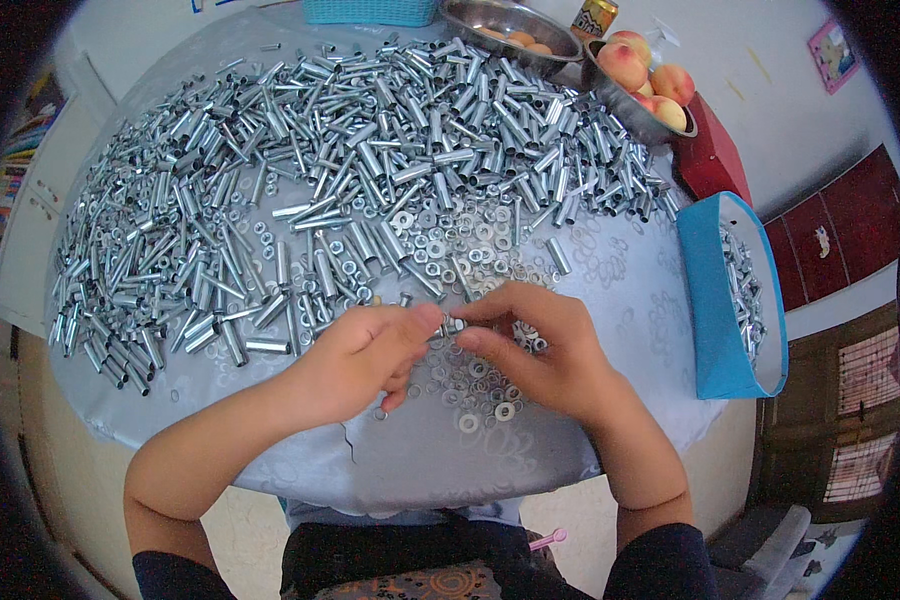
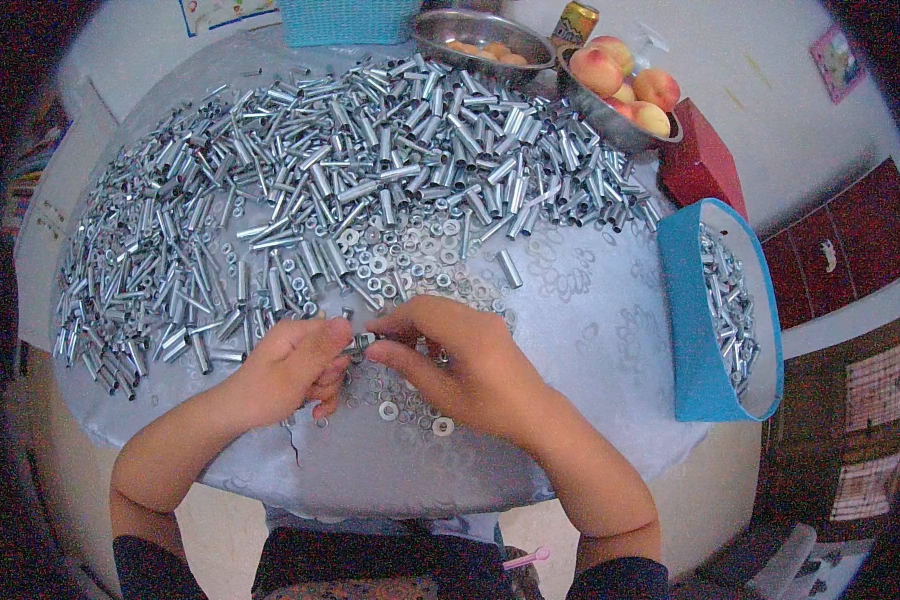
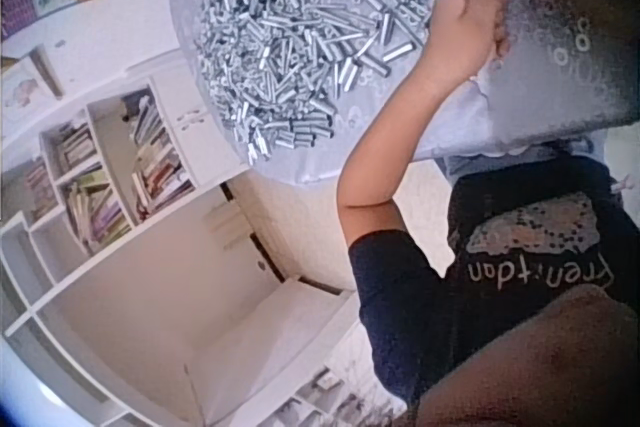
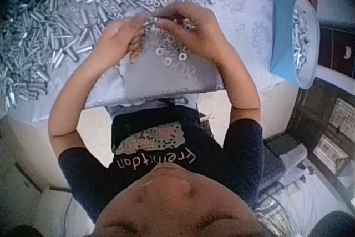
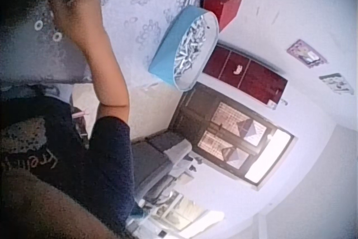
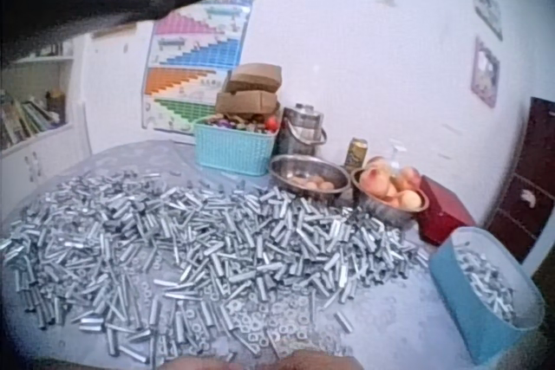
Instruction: The person sits at a table covered with metal hardware and repeatedly picks up cylindrical metal pieces and washers. They slide the washers onto the cylinders one by one and place the assembled units into a blue container on the right side of the table.
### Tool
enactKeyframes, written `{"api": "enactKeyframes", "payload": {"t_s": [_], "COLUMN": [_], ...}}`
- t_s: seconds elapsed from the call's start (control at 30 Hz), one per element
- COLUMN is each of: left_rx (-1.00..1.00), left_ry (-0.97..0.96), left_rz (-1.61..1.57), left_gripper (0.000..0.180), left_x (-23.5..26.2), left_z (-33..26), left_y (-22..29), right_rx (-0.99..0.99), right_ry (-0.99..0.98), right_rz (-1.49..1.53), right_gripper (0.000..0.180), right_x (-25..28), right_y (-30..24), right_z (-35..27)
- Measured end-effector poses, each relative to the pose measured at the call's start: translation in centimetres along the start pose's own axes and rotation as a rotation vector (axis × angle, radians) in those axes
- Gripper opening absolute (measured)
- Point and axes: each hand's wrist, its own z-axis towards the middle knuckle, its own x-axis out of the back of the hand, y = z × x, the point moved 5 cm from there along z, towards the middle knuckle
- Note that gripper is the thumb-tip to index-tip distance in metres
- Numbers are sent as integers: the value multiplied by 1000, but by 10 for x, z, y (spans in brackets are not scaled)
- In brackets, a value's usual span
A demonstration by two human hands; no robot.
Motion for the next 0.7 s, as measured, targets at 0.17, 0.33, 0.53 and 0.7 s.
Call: {"api": "enactKeyframes", "payload": {"t_s": [0.17,0.33,0.53,0.7], "left_rx": [1,9,33,3], "left_ry": [7,10,16,-1], "left_rz": [65,197,210,153], "left_gripper": [42,45,47,46], "left_x": [-3,-7,-5,-3], "left_z": [-1,-4,-3,-1], "left_y": [1,6,5,2], "right_rx": [-46,-122,124,113], "right_ry": [74,-37,-74,-167], "right_rz": [165,41,-117,-182], "right_gripper": [29,25,26,28], "right_x": [-1,1,-5,-4], "right_y": [-1,-1,4,3], "right_z": [1,-1,-1,-2]}}
